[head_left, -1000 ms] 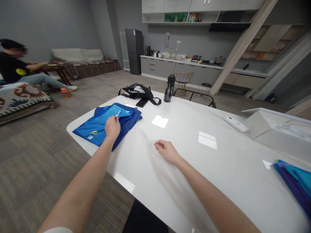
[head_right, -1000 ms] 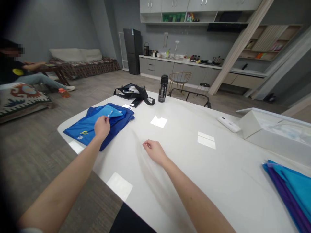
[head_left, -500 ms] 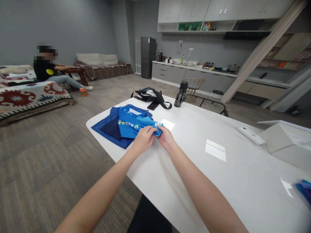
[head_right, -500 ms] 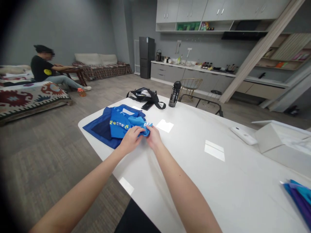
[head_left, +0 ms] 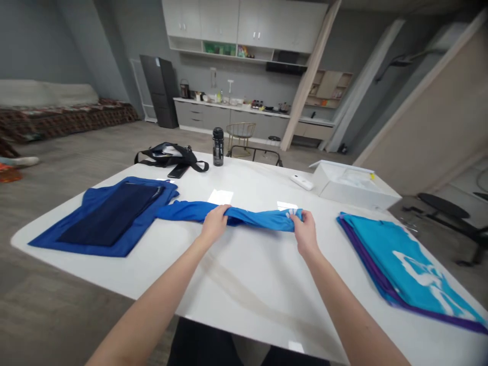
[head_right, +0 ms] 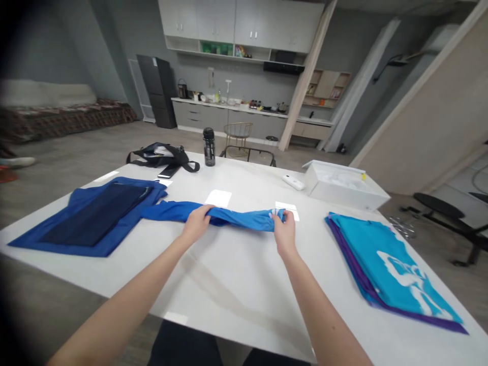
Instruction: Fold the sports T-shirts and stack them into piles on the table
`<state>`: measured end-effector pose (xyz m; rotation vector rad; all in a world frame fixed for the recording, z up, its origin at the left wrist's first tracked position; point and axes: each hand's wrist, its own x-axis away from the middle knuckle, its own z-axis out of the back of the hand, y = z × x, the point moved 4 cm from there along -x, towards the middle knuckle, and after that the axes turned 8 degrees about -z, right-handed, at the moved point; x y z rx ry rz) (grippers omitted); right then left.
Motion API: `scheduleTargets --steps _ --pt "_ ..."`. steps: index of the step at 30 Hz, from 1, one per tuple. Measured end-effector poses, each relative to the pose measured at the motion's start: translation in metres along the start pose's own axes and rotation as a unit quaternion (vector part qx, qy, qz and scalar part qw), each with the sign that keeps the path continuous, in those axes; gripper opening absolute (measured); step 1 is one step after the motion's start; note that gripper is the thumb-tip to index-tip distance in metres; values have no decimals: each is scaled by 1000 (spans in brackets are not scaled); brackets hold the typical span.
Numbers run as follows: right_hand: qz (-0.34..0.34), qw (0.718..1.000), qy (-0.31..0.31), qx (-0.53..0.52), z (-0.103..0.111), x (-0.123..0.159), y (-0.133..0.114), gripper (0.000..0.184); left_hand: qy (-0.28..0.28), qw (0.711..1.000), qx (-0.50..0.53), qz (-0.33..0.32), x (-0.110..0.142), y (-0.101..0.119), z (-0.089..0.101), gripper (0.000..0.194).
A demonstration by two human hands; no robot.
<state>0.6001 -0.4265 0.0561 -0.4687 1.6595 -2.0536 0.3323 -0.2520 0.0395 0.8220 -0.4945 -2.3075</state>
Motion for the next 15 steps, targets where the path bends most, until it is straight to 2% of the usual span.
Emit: scheduleTargets --steps 2,3,4,5,8,9,11,15 --pt "67 985 70 144 34 5 9 45 -43 995 60 -61 -7 41 -27 45" --pt "107 972 76 195 45 13 11 51 -61 991 80 -85 -8 63 -40 44" --pt "146 961 51 230 50 23 12 56 -77 987 95 -105 -9 85 -51 44" --pt "180 952 1 247 52 35 12 61 -92 982 108 -122 -8 106 -62 43" --pt "214 935 -187 211 46 63 13 71 -136 966 147 -166 -4 158 -86 41" --pt "201 936 -216 189 46 66 14 69 -147 960 159 -179 -2 170 -91 41" --pt "162 950 -215 159 49 64 15 53 -152 953 175 -197 3 182 -96 39" --pt "109 972 -150 147 62 52 14 17 -121 964 146 -187 21 174 -93 38"
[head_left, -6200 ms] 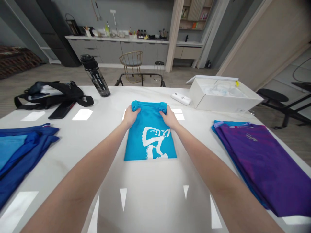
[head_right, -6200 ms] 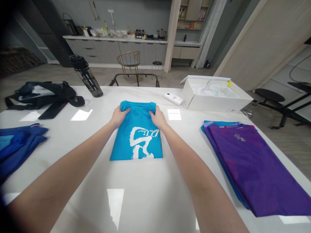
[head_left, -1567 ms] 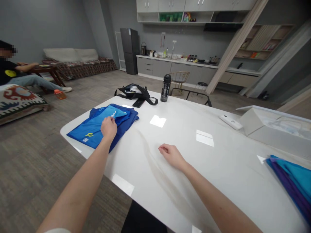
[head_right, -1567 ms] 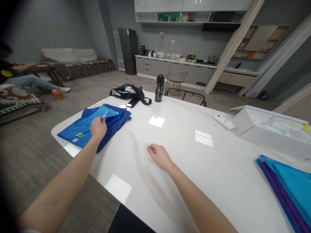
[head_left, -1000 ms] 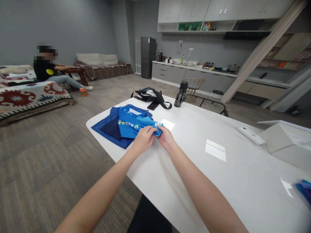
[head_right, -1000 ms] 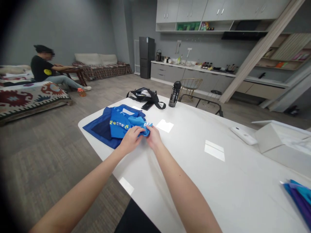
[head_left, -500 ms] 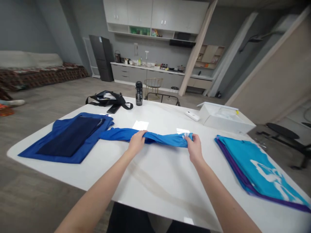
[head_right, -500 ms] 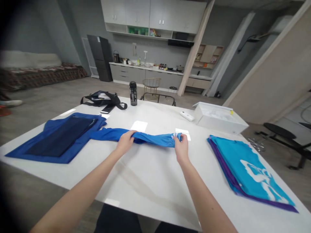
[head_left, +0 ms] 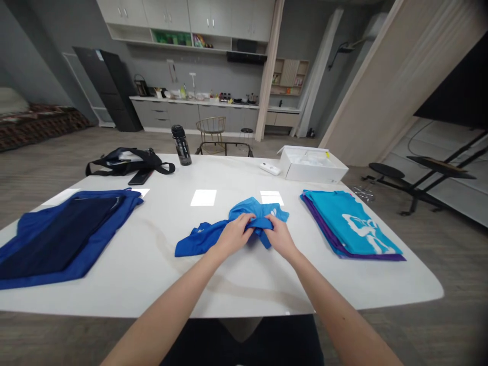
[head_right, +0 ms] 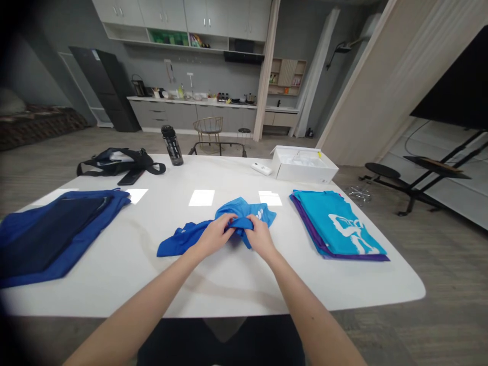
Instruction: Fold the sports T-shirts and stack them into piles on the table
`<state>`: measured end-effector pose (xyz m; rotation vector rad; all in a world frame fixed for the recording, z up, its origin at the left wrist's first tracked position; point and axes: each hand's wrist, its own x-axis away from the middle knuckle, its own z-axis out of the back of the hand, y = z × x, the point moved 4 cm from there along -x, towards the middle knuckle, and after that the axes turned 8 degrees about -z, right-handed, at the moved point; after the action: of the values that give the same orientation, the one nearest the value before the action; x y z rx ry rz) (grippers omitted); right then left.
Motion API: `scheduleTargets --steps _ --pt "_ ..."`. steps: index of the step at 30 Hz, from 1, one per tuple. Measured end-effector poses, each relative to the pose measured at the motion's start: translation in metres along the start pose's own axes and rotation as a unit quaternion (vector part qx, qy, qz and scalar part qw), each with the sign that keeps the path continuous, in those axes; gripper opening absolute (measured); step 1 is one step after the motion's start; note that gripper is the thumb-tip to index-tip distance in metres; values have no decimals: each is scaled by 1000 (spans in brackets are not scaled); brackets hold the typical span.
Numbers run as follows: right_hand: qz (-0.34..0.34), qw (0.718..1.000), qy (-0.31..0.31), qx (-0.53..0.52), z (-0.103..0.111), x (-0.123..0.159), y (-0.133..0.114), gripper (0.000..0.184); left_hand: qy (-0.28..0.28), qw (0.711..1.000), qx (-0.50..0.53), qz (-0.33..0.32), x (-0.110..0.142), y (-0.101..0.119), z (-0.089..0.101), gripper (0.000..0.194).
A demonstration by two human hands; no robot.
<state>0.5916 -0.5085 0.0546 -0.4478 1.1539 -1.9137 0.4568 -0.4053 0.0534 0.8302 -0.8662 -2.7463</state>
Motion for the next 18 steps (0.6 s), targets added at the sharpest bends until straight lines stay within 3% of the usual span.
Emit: scheduleTargets --steps 3,7,9,12,13,15,17,18 --pt "-24 998 34 -46 11 3 -4 18 -8 995 -94 28 23 -11 6 39" --pt "-71 988 -8 -137 17 11 -4 36 43 979 -153 128 41 -37 35 28" --pt "-101 985 -44 -132 19 11 2 35 81 980 -76 165 38 -47 54 27" --pt "-98 992 -78 -13 17 9 8 26 106 962 148 202 23 -48 76 22" --pt "-74 995 -62 34 17 9 6 30 114 943 225 218 16 -45 80 20" --pt "10 995 -20 92 12 13 -6 57 131 891 353 252 4 -36 84 22" --pt "109 990 -17 84 1 21 -25 74 129 839 447 282 -6 -27 81 29" --pt "149 986 -35 64 -5 25 -34 73 119 816 483 294 -9 -23 79 33"
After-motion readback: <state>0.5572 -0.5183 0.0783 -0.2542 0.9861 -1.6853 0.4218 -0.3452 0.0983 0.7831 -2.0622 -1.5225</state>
